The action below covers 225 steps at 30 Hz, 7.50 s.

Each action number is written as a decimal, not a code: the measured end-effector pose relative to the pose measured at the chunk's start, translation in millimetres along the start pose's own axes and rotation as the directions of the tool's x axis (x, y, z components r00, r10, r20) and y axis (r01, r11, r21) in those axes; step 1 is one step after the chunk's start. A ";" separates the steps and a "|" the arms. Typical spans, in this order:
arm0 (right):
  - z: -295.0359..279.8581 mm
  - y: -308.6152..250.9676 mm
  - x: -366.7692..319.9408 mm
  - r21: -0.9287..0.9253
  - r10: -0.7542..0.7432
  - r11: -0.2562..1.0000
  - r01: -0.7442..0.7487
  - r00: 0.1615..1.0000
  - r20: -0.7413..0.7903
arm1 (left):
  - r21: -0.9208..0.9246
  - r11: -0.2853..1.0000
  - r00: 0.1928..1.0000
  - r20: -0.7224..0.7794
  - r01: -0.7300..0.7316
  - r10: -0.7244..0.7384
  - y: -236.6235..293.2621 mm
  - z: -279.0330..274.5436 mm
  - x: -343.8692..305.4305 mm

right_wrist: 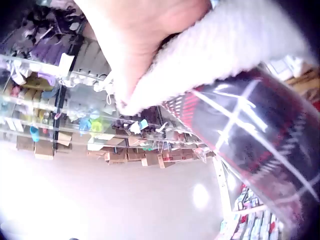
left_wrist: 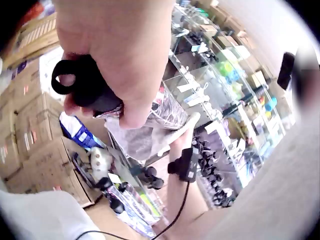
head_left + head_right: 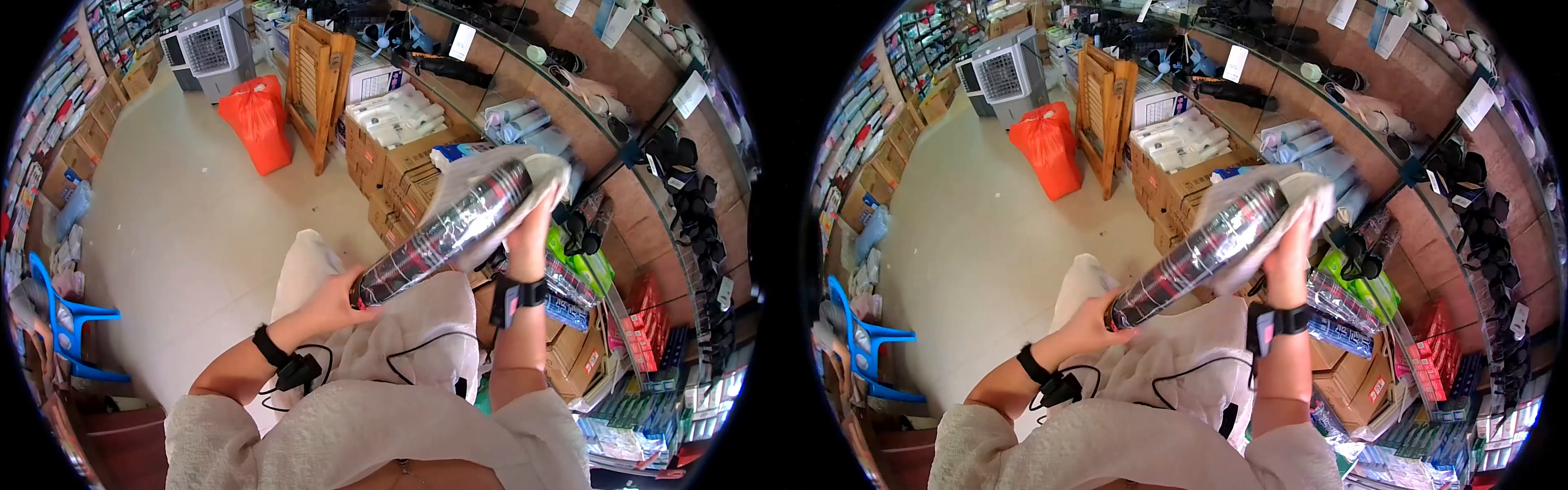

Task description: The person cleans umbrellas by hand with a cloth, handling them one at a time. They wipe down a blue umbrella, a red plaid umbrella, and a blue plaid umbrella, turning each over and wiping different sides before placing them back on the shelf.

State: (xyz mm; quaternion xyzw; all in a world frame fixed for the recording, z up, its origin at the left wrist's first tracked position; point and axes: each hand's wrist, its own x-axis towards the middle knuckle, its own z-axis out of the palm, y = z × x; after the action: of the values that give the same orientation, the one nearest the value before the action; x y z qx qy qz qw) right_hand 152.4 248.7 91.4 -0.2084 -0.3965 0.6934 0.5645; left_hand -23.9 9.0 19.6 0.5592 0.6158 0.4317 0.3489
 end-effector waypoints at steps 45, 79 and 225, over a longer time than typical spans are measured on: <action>21.6 69.5 -44.6 0.311 0.393 0.833 -0.458 0.885 0.249 | -0.732 0.479 0.798 0.594 0.485 0.099 14.7 3.5 15.3; 38.4 108.2 -56.6 0.188 0.417 0.872 -0.452 0.887 0.199 | 0.482 0.861 0.928 -0.371 0.161 0.034 5.0 3.2 14.9; -3.4 37.9 -75.2 -0.797 -0.268 0.568 0.204 0.962 0.055 | 0.306 0.952 0.987 -0.157 0.029 0.021 -11.0 25.5 2.2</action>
State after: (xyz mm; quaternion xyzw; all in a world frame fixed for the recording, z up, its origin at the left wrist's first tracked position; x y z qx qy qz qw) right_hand 152.3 176.7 47.6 -0.4078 -0.6670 0.3541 0.5132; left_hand -5.2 14.8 -0.2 0.5692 0.7025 0.3729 0.2084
